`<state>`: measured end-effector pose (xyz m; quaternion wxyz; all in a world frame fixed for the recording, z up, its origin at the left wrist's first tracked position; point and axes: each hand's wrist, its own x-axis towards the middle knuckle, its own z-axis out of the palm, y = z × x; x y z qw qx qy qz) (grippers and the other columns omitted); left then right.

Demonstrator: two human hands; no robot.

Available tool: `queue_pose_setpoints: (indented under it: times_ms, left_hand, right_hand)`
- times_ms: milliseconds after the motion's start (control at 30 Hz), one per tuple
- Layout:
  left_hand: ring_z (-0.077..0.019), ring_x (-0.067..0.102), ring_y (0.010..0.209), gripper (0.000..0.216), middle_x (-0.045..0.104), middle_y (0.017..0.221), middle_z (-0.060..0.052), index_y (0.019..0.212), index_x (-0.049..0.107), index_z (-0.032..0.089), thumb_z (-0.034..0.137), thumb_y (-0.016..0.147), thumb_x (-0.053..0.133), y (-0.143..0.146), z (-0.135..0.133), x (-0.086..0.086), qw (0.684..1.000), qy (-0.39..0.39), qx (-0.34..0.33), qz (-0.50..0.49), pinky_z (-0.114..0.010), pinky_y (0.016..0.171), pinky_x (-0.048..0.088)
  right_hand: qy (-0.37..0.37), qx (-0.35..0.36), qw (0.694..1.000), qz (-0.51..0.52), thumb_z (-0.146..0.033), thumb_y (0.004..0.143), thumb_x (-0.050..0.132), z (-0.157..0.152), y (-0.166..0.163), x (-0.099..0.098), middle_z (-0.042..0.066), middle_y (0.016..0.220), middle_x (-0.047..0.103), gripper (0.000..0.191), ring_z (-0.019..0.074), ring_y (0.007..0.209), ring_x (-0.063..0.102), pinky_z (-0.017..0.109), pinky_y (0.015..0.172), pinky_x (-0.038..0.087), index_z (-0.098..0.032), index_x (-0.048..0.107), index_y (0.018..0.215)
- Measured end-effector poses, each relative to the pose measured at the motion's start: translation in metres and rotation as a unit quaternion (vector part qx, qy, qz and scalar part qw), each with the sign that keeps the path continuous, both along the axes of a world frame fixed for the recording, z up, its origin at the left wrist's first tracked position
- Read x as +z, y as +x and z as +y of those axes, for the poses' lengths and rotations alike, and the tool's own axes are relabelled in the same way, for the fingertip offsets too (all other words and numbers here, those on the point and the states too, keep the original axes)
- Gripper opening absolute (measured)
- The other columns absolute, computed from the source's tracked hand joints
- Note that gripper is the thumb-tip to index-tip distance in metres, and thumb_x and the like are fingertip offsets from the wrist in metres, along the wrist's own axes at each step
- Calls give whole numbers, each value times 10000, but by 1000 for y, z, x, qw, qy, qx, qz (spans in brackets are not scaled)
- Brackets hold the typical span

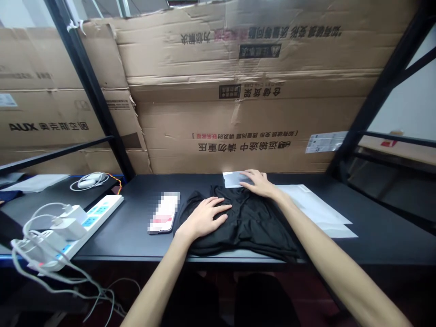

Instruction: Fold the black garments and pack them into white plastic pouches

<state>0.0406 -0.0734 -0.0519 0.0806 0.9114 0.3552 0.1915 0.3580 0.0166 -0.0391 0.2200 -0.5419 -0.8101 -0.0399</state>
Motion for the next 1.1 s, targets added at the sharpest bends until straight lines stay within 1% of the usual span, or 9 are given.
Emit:
queue_pose_setpoints:
  times_ms: [133,267,333,433,500,700,800,967,1100]
  left_hand:
    - [-291,454,1548,435,541,1638,-49,1507,629,354,438,1088,544,-2,2,3,1000,-17,-7,8,-533,1290,359]
    - [-253,579,1446,407,640,1540,-52,1443,681,330,451,1069,573,-6,17,16,998,-49,-43,-9,-449,1243,442]
    - [-226,680,1311,357,735,1402,-31,1374,720,328,423,1066,567,-6,30,26,997,-63,-48,-27,-388,1165,517]
    - [-212,752,1122,288,784,1252,-13,1253,765,328,352,1028,588,2,56,35,998,-52,23,-38,-345,1016,596]
    - [-243,727,1175,293,755,1291,-44,1251,757,307,317,1005,599,10,71,34,996,-37,68,-42,-385,1029,586]
    - [-325,676,1258,341,687,1367,-151,1286,716,210,335,1014,553,29,92,13,985,-35,166,-26,-476,1032,567]
    - [-315,686,1236,308,727,1324,-126,1218,751,234,344,1010,552,30,102,13,985,-47,168,-6,-448,1020,561]
    - [-289,746,1079,196,812,1161,-55,1066,801,288,356,921,687,28,120,24,986,-81,146,19,-374,915,579]
    - [-296,731,1114,233,799,1196,-58,1108,791,283,284,899,688,21,116,26,989,-66,134,-1,-370,917,568]
  right_hand:
    - [31,5,999,37,-414,1058,507,-23,11,10,109,1279,751,320,286,1215,669,490,1077,473,-261,756,1188]
    - [34,-18,998,56,-293,995,587,-33,24,3,84,1079,774,200,243,987,727,383,931,557,-233,764,1066]
    - [26,-30,998,56,-285,952,655,-31,29,-4,86,1077,764,174,247,988,729,385,932,568,-235,761,1080]
    - [17,-47,997,51,-321,927,710,-27,35,-11,104,1136,740,220,279,1096,708,426,995,557,-241,759,1127]
    - [11,-56,997,49,-342,916,731,-25,37,-12,112,1150,727,229,298,1134,691,446,1013,547,-239,768,1117]
    - [-21,-57,997,56,-370,921,738,-25,37,-13,78,1043,732,208,245,963,725,382,905,576,-242,779,1080]
    - [-20,-56,996,66,-371,913,752,-25,35,-14,82,1104,729,258,244,991,721,385,932,569,-253,773,1141]
    - [-34,-43,996,77,-293,866,783,-23,34,-17,59,998,728,167,223,903,708,354,874,568,-242,784,1025]
    - [-46,-41,994,93,-257,818,803,-19,36,-18,45,964,731,195,213,863,689,345,842,566,-246,770,1010]
